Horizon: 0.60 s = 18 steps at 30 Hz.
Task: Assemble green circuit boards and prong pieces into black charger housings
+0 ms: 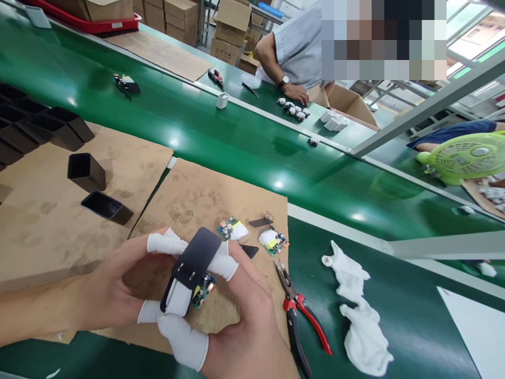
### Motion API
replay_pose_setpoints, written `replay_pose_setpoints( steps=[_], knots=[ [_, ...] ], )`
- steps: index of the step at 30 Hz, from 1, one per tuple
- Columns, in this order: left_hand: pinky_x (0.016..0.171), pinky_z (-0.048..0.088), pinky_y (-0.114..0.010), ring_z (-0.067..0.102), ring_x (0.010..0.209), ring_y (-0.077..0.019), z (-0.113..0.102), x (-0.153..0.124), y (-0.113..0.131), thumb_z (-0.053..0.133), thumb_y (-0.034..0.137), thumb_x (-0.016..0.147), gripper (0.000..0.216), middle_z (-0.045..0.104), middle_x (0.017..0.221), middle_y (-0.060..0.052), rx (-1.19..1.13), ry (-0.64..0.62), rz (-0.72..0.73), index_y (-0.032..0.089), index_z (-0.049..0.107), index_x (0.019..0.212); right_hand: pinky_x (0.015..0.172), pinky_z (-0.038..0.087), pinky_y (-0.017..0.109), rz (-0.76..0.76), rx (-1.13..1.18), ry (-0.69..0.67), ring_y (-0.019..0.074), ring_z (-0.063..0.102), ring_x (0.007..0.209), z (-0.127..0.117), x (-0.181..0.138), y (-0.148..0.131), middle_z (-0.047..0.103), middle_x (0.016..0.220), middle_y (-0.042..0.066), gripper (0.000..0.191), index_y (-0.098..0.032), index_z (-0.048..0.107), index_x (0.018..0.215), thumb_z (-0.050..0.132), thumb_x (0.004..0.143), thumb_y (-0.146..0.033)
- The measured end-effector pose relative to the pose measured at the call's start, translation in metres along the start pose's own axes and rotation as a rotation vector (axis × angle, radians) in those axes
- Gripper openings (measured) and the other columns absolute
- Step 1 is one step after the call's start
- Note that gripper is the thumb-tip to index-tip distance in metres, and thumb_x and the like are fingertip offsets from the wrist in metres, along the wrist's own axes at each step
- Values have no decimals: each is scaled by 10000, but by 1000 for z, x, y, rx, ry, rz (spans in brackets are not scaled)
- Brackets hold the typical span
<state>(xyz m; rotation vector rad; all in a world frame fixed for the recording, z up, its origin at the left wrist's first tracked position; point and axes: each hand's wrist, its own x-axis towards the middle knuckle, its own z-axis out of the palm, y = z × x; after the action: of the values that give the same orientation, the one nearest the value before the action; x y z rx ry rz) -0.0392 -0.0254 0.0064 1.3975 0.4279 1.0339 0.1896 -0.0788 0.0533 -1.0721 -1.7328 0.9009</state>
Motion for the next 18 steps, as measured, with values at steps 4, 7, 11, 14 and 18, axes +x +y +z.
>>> replay_pose_setpoints(
  steps=[4,7,11,14,18],
  knots=[
    [951,680,-308,803,1040,-209,5,-3,-1,1038,165,834,663,812,1185,-16,-77,25,-74,356,735,1393,1281,560,440,129,108,-39,353,655,1483,-1,3,0,655,1577,74,897,-415,651,1576,1062,808,-201],
    [916,683,-301,801,1024,-215,6,-6,-3,1051,153,797,673,805,1151,-10,-49,48,-95,338,742,1366,1226,601,391,140,107,-31,301,703,1385,1,4,2,675,1522,42,912,-460,640,1585,1029,825,-144],
    [940,678,-315,786,1069,-220,6,-7,-6,1014,123,829,654,782,1202,-20,-49,34,-85,341,732,1378,1211,611,385,119,83,-41,300,706,1360,4,6,2,682,1496,50,864,-453,675,1567,1041,831,-188],
    [946,675,-352,761,1108,-245,3,-6,-6,976,108,863,656,750,1237,-48,-47,5,-50,337,716,1420,1248,593,440,114,40,-42,350,671,1449,4,4,2,666,1555,81,872,-436,682,1574,1073,812,-273],
    [908,665,-371,729,1036,-236,0,-3,-4,958,144,896,544,700,1137,-45,-25,-19,-45,303,722,1359,1267,583,521,117,-39,-24,387,647,1509,0,-4,4,605,1657,110,915,-435,628,1627,1055,831,-285]
  ],
)
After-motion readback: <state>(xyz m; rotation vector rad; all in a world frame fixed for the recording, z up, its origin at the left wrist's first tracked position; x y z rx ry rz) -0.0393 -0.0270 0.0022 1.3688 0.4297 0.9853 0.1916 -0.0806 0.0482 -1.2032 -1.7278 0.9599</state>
